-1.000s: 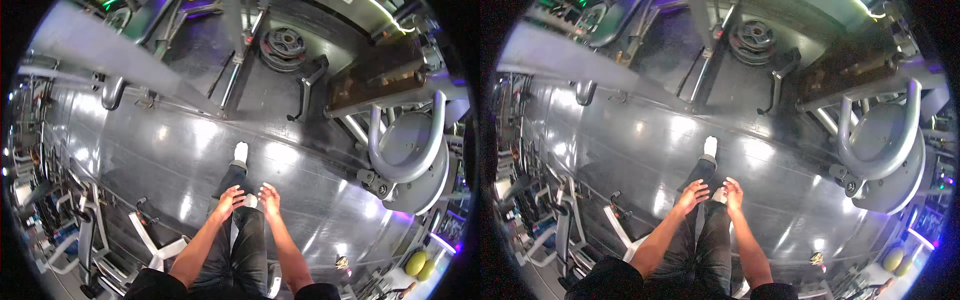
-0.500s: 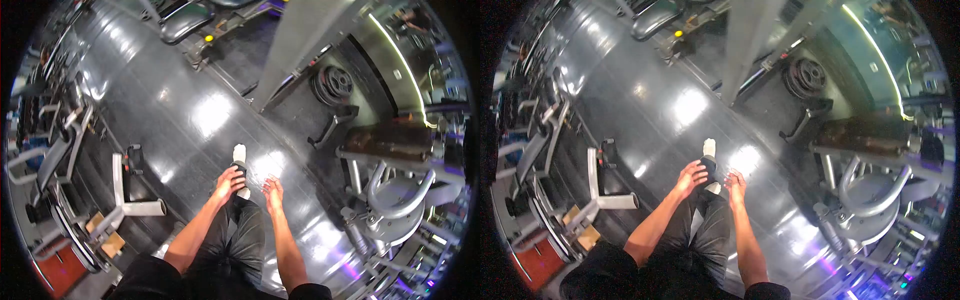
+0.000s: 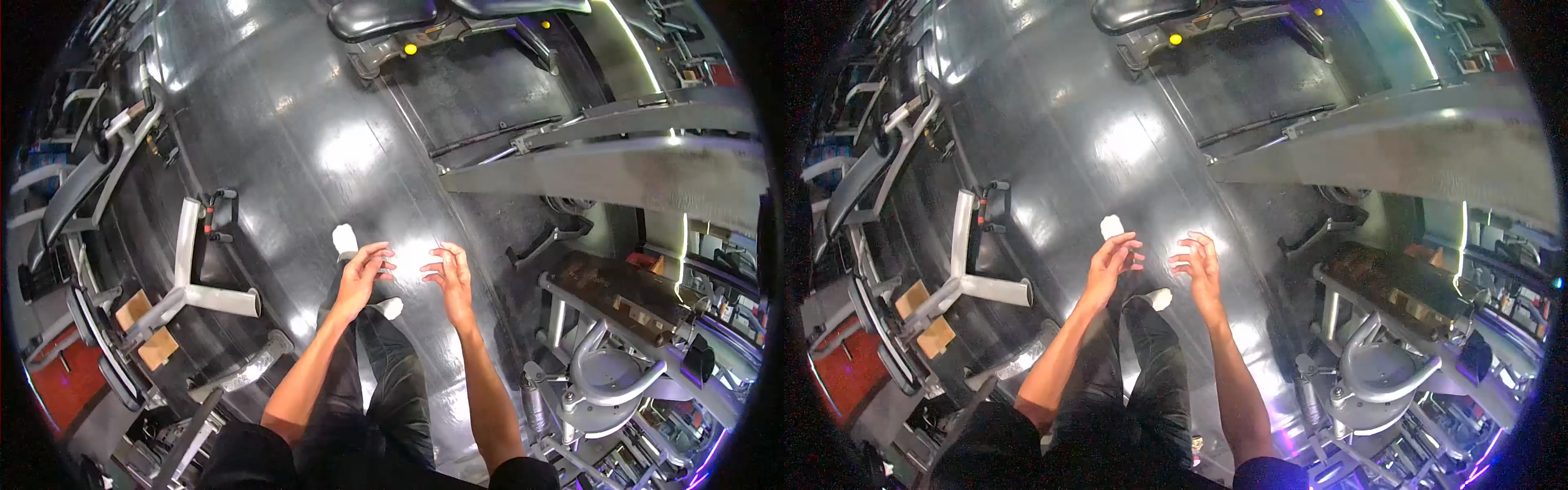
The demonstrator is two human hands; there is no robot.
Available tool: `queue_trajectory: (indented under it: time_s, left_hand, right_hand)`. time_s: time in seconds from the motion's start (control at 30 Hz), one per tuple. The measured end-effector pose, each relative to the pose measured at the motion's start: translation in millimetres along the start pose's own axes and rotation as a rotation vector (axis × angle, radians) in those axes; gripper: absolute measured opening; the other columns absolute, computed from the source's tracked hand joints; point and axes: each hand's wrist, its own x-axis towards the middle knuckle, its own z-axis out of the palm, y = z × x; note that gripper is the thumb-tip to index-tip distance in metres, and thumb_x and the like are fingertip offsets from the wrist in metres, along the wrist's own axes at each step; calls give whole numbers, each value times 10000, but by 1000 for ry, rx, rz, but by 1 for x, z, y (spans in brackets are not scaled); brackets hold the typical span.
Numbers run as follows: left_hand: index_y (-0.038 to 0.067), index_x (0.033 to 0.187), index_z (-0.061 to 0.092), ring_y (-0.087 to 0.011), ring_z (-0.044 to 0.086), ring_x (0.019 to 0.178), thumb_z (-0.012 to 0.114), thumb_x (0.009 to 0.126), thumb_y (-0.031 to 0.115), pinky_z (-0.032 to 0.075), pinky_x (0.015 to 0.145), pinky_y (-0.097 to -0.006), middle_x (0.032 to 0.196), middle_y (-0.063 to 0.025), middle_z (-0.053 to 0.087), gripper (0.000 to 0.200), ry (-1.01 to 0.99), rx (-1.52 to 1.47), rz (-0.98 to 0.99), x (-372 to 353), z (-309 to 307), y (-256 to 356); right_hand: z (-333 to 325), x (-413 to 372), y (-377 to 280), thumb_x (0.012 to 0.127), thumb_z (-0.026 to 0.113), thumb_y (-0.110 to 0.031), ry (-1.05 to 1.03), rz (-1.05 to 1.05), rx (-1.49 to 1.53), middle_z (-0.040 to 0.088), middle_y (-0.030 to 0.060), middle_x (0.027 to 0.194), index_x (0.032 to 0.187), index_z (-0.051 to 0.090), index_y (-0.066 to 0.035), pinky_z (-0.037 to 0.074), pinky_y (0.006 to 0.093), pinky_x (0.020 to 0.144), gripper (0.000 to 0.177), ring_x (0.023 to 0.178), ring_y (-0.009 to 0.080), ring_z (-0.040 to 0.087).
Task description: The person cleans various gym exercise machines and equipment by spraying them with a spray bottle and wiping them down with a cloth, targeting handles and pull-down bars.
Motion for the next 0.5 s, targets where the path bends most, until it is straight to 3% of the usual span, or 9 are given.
queue_trajectory:
  time_s: [0.27,0.33,0.5]
  left_hand:
    - [26,1294,480,-182,607,946,420,986,88,519,818,-306,1141,-100,576,320,-30,77,-18,76,-41,70]
    - [46,1309,469,-208,608,968,465,987,197,509,850,-341,1153,-107,577,356,-73,114,-39,100,-51,81]
    - [58,1316,473,-173,610,945,469,991,221,506,830,-312,1144,-88,589,364,-281,276,-235,165,-47,98]
  right_hand:
    - [64,95,-21,1011,420,-280,30,-41,-8,501,104,1146,1389,331,-98,492,272,694,429,851,157,610]
    - [71,121,-14,1005,437,-284,79,-31,20,504,100,1154,1392,329,-103,485,267,686,441,851,153,608]
    - [74,182,9,988,479,-262,354,136,228,513,101,1166,1391,365,-167,492,282,698,430,876,167,602]
